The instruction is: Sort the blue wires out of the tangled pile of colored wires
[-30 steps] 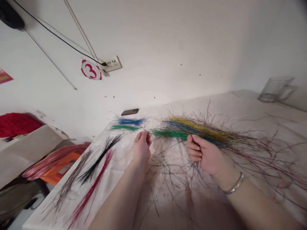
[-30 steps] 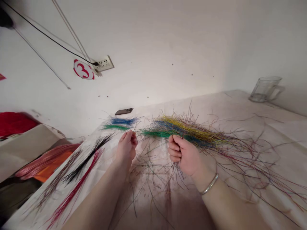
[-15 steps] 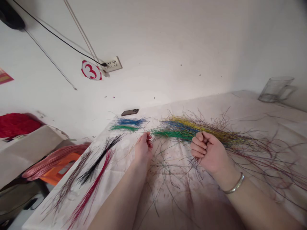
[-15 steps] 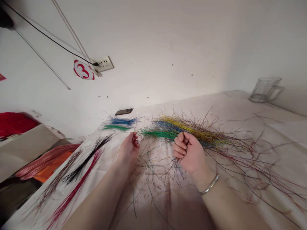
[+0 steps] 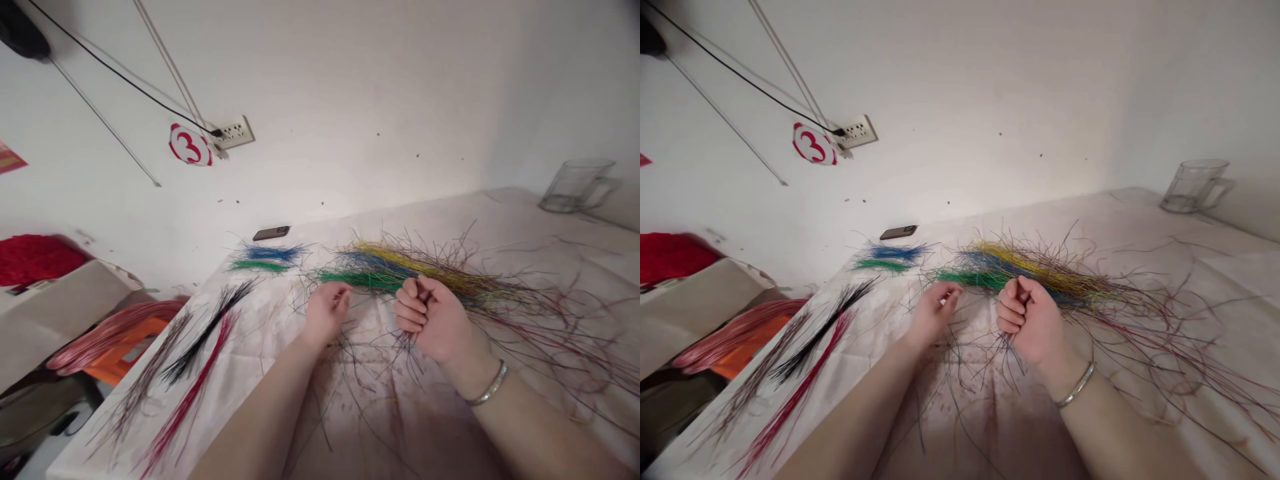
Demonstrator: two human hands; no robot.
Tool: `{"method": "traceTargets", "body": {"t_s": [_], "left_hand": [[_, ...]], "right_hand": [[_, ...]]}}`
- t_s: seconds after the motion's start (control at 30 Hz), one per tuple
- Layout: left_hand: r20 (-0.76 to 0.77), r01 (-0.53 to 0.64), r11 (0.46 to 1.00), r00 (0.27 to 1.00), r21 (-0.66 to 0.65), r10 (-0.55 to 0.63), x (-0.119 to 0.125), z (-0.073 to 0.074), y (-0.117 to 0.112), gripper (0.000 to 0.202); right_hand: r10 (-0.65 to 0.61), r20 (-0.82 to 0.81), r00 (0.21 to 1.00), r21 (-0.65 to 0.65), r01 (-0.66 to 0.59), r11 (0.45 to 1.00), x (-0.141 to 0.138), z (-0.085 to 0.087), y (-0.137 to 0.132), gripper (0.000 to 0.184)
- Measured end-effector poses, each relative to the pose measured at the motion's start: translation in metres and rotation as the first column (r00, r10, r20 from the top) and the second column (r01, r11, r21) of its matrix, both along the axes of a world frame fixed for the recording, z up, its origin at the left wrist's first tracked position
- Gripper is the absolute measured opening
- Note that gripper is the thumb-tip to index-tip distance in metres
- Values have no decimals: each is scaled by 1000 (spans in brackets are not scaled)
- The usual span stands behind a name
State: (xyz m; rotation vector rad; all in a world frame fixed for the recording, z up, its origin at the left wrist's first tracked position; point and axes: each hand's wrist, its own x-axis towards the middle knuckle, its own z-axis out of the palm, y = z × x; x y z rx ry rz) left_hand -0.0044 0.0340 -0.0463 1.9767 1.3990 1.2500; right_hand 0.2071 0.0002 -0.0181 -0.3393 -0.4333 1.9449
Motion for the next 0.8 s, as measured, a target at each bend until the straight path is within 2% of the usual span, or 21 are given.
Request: {"method": "traceTargets", "body": {"t_s": [0.07, 0.13, 0.23, 0.3, 0.53, 0.7, 0.8], "left_hand": [[-160, 139, 990, 977, -6, -138, 6, -2, -3, 16], [-323, 204, 979, 926, -4, -195, 10, -5, -3, 30], [-585, 194, 981, 798, 26, -142, 14, -12, 0, 42], [-676, 186, 982, 728, 41, -110, 15, -15, 2, 42], [-655, 152, 988, 750, 28, -97, 15, -6, 0, 25], [-615, 44, 999, 788, -1, -36, 13, -4, 2, 33], [-601, -13, 999, 800, -38, -12, 12, -5, 4, 29]], "right_hand": [[2, 7, 1000, 2, -2, 1000, -1, 0, 0, 28], [3, 14, 1000, -5, -3, 1000, -2, 0, 1, 28], [8, 21, 1000, -26, -7, 1000, -3, 0, 1, 28], [10, 24, 1000, -33, -9, 999, -4, -1, 2, 27], [11, 40, 999, -63, -8, 998, -5, -4, 3, 25], [-4, 50, 999, -74, 7, 997, -5, -2, 2, 24], [9, 50, 999, -85, -5, 996, -6, -1, 2, 23]]}}
